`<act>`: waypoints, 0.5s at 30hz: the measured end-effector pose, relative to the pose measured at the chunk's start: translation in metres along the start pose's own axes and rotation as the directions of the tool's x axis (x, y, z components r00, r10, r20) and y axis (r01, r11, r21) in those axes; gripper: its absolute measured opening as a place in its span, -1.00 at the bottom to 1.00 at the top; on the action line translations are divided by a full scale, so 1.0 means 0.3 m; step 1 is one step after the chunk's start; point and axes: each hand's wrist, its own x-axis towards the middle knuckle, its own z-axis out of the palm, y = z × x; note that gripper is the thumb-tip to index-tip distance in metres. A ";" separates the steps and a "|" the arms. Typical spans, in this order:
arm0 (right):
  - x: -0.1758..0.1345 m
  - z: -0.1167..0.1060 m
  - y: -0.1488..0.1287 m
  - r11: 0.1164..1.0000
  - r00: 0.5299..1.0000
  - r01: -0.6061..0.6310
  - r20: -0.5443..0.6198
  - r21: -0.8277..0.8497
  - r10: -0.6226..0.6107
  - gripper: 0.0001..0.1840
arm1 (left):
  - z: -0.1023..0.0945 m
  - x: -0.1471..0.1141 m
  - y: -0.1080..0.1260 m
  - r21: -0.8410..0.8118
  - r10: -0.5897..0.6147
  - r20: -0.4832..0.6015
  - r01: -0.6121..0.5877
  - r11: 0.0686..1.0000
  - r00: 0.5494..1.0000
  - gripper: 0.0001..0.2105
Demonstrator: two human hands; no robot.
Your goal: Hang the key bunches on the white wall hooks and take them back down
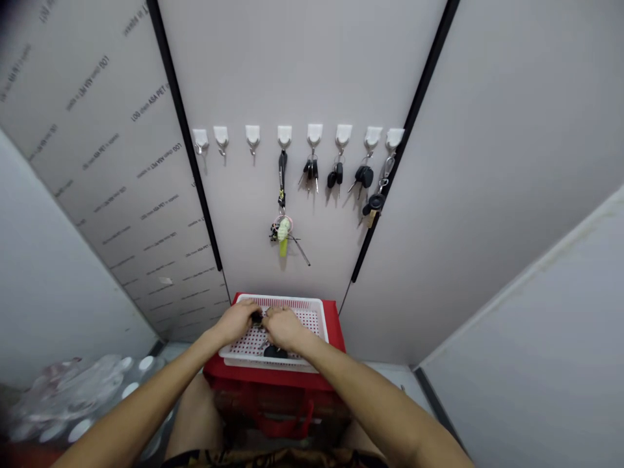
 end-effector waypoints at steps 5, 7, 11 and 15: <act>-0.006 -0.044 0.043 0.760 0.940 -0.200 -0.097 0.619 0.327 -0.87 | -0.014 -0.009 0.014 -0.403 -0.026 -0.107 -0.020 0.915 0.994 -0.68; -0.008 -0.072 0.047 0.587 0.942 -0.154 -0.061 0.795 0.330 -0.90 | -0.026 0.002 0.030 -0.596 -0.096 -0.117 0.007 0.803 0.988 -0.72; -0.007 -0.121 0.035 0.367 0.960 -0.069 -0.038 0.928 0.276 -0.92 | -0.059 0.032 0.056 -0.795 -0.199 -0.070 0.066 0.603 0.977 -0.83; -0.001 -0.168 0.027 0.223 0.961 -0.052 -0.012 0.973 0.275 -0.89 | -0.105 0.044 0.072 -0.831 -0.186 -0.040 0.071 0.551 0.982 -0.85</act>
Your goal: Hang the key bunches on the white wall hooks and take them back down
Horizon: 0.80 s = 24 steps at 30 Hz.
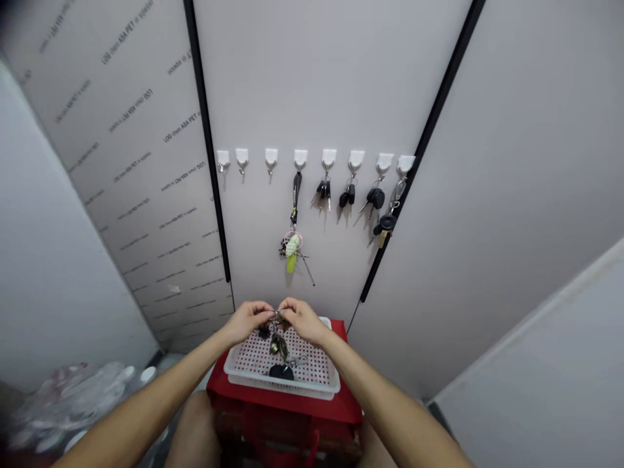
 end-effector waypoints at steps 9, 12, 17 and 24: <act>0.020 -0.037 -0.146 0.920 0.946 0.239 -0.140 -0.311 -0.293 -0.82 | -0.071 0.041 0.206 -0.088 0.075 -0.097 -0.084 0.993 0.992 -0.90; 0.048 -0.026 -0.205 0.907 0.928 0.302 -0.127 -0.295 -0.350 -0.84 | -0.099 0.070 0.279 -0.099 0.108 -0.126 -0.121 0.988 0.986 -0.92; 0.152 -0.021 -0.381 0.901 0.854 0.361 -0.304 -0.239 -0.423 -0.82 | -0.152 0.157 0.435 -0.175 0.155 -0.276 -0.208 0.962 0.949 -0.96; 0.329 -0.036 -0.645 0.919 0.780 0.362 -0.488 -0.159 -0.392 -0.88 | -0.246 0.347 0.599 -0.120 0.253 -0.617 -0.408 0.905 0.745 -0.93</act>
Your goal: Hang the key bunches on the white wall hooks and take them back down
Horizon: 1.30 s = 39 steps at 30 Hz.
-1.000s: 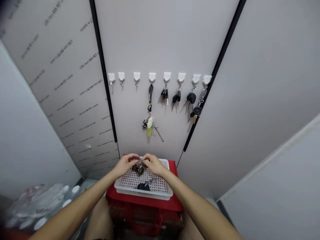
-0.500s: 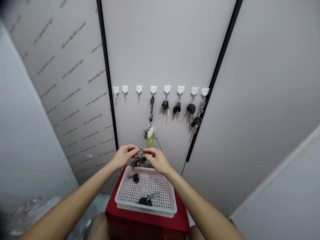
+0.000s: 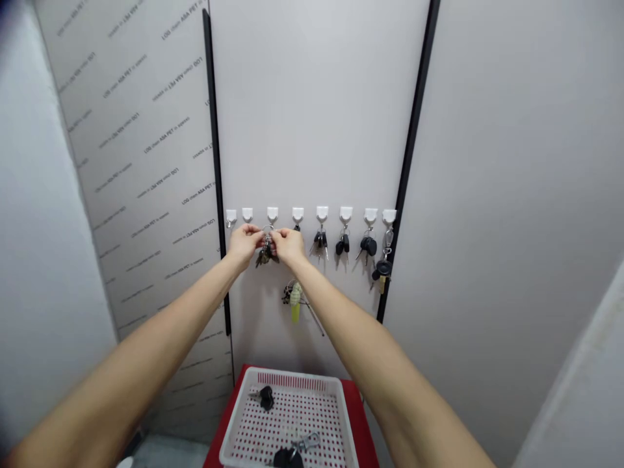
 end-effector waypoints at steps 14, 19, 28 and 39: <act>-0.178 -0.069 0.178 0.788 0.945 0.280 0.012 -0.549 -0.327 -0.68 | -0.148 -0.224 -0.236 0.413 -0.012 0.238 -0.089 0.906 0.971 -0.81; -0.520 -0.145 0.513 0.805 0.944 0.130 0.321 -0.579 0.079 -0.80 | -0.258 -0.508 -0.451 0.625 -0.225 0.358 -0.054 0.779 0.906 -0.82; -0.595 -0.041 0.655 0.518 0.871 0.060 0.298 -0.853 0.390 -0.77 | -0.260 -0.617 -0.563 0.805 -0.341 0.543 -0.360 0.472 0.767 -0.74; -0.455 -0.049 0.494 0.830 0.891 0.054 0.402 -0.555 0.210 -0.81 | -0.265 -0.550 -0.501 0.408 -0.266 0.530 0.033 0.913 0.805 -0.72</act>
